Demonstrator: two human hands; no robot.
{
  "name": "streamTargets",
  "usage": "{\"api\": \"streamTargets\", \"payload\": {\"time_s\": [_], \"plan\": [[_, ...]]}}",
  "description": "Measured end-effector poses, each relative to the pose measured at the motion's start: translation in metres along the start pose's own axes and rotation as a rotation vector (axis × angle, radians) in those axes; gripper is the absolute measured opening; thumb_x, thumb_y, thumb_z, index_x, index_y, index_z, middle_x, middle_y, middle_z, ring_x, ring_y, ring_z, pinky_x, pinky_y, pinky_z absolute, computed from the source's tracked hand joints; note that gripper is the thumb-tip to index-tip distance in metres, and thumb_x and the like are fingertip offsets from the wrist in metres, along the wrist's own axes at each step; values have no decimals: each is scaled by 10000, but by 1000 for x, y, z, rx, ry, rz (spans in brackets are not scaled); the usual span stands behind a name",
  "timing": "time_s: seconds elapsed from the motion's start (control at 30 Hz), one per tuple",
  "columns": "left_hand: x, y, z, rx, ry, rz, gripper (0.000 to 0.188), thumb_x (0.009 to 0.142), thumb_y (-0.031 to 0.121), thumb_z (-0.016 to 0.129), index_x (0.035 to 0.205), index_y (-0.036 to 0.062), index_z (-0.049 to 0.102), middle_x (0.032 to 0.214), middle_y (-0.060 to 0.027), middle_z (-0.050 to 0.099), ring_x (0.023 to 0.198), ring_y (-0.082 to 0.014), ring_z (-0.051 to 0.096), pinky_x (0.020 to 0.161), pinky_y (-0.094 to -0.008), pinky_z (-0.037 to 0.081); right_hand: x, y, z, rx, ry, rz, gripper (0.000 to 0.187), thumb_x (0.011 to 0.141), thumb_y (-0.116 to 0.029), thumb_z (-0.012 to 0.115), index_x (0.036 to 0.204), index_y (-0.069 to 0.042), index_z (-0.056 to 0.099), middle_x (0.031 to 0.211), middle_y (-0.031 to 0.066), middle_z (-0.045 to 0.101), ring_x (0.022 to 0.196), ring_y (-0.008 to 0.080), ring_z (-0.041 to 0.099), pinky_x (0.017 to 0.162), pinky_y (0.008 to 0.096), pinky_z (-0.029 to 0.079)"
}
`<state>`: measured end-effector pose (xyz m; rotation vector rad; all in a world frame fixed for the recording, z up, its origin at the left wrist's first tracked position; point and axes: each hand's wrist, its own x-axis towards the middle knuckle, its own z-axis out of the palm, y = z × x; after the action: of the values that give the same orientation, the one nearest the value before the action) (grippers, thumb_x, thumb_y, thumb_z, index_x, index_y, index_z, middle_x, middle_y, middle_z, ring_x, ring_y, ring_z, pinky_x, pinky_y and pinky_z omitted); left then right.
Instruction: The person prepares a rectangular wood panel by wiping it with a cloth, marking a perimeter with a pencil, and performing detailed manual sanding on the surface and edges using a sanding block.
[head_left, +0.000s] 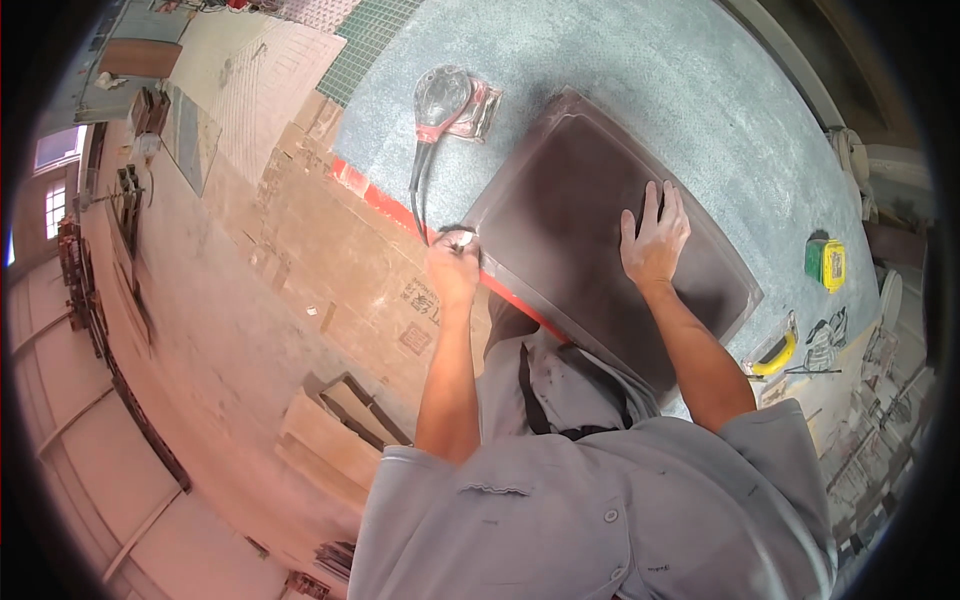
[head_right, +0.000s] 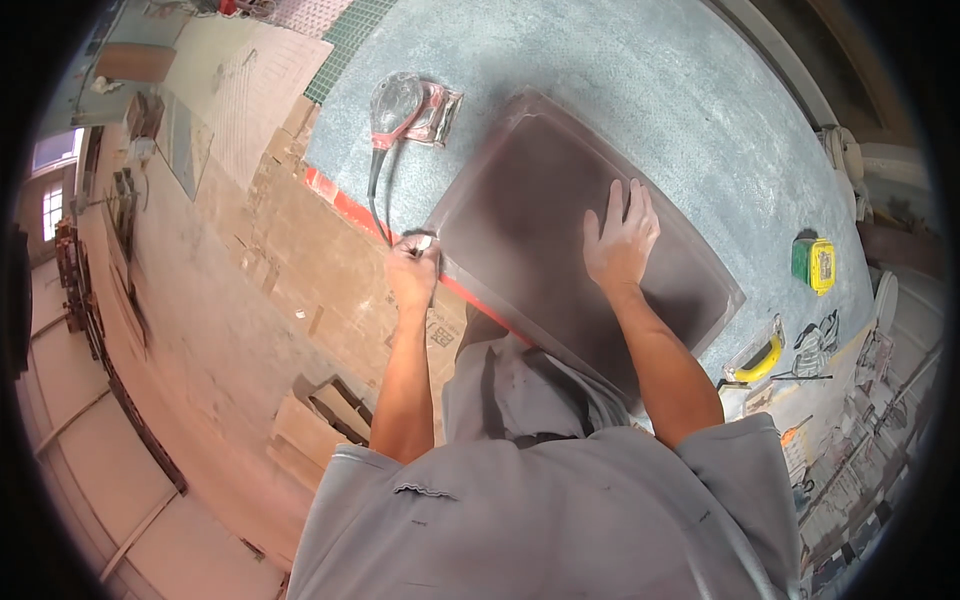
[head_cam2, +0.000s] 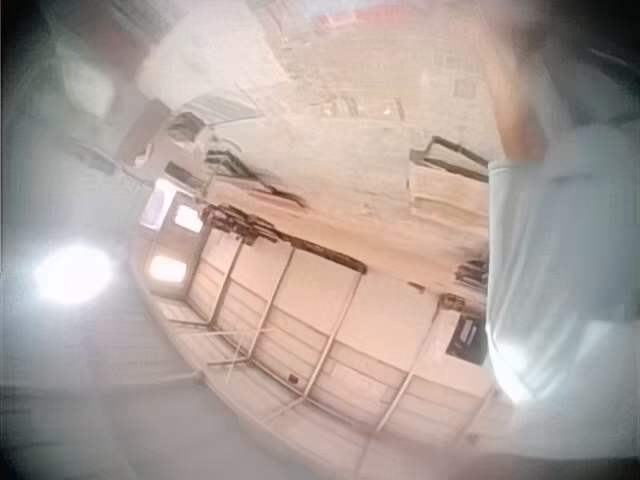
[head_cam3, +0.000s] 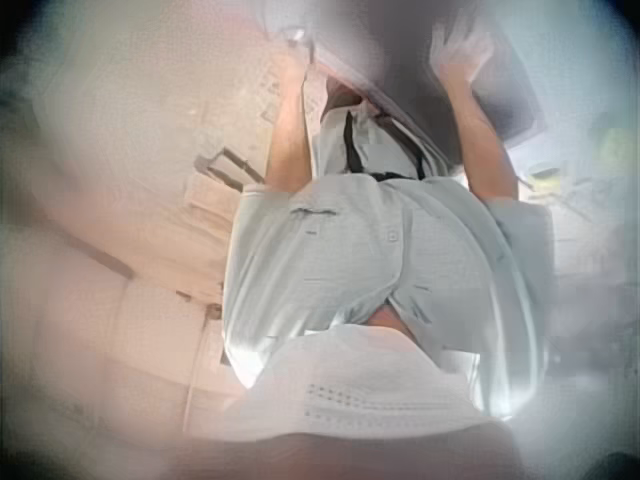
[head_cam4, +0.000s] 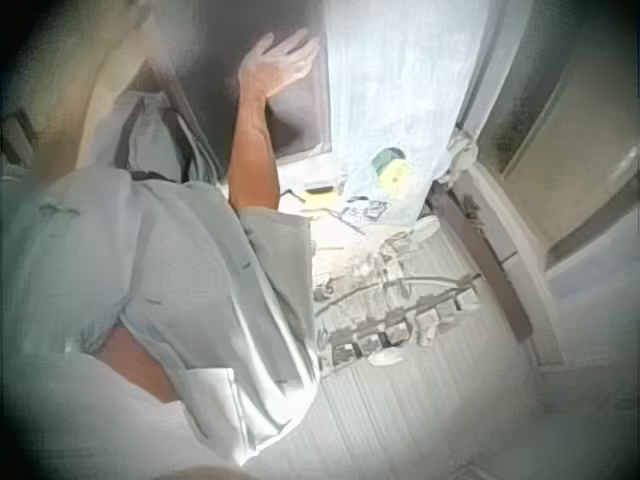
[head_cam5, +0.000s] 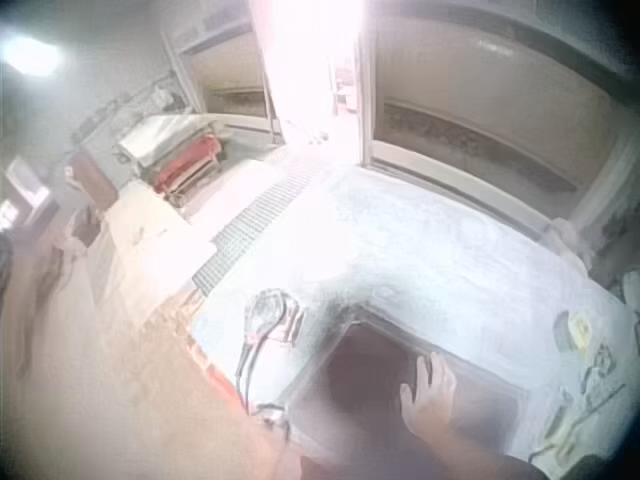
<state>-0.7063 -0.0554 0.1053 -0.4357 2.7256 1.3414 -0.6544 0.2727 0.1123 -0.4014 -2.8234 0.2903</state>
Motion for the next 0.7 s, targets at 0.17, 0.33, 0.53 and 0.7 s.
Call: {"api": "streamTargets", "payload": {"time_s": [0.17,0.33,0.53,0.7], "plan": [[4,21,-6,59,-37,165,126,843,39,776,962,1,791,885,-175,761,867,-320,747,816,-405,560,0,1,1,-11,-1,6,673,981,-307,719,1563,-41,512,1629,220,426,1516,416,385,1207,585,315],[-7,9,-1,-82,-56,-39,108,838,36,787,940,1,789,862,-156,753,741,-271,712,743,-392,552,-2,0,-1,-9,-10,4,667,985,-301,723,1564,-45,513,1624,223,432,1520,421,381,1211,584,317],[5,18,2,-1,0,-27,98,847,59,800,930,6,797,808,-139,746,738,-262,722,752,-379,557,1,4,3,4,32,-12,667,988,-307,720,1568,-53,512,1634,219,425,1520,418,385,1211,581,318],[-2,20,0,26,-30,-81,99,848,73,815,916,4,794,800,-128,745,718,-253,725,738,-371,555,-2,3,3,-24,-1,5,667,999,-303,708,1581,-56,495,1653,216,400,1537,416,365,1212,589,318]]}}
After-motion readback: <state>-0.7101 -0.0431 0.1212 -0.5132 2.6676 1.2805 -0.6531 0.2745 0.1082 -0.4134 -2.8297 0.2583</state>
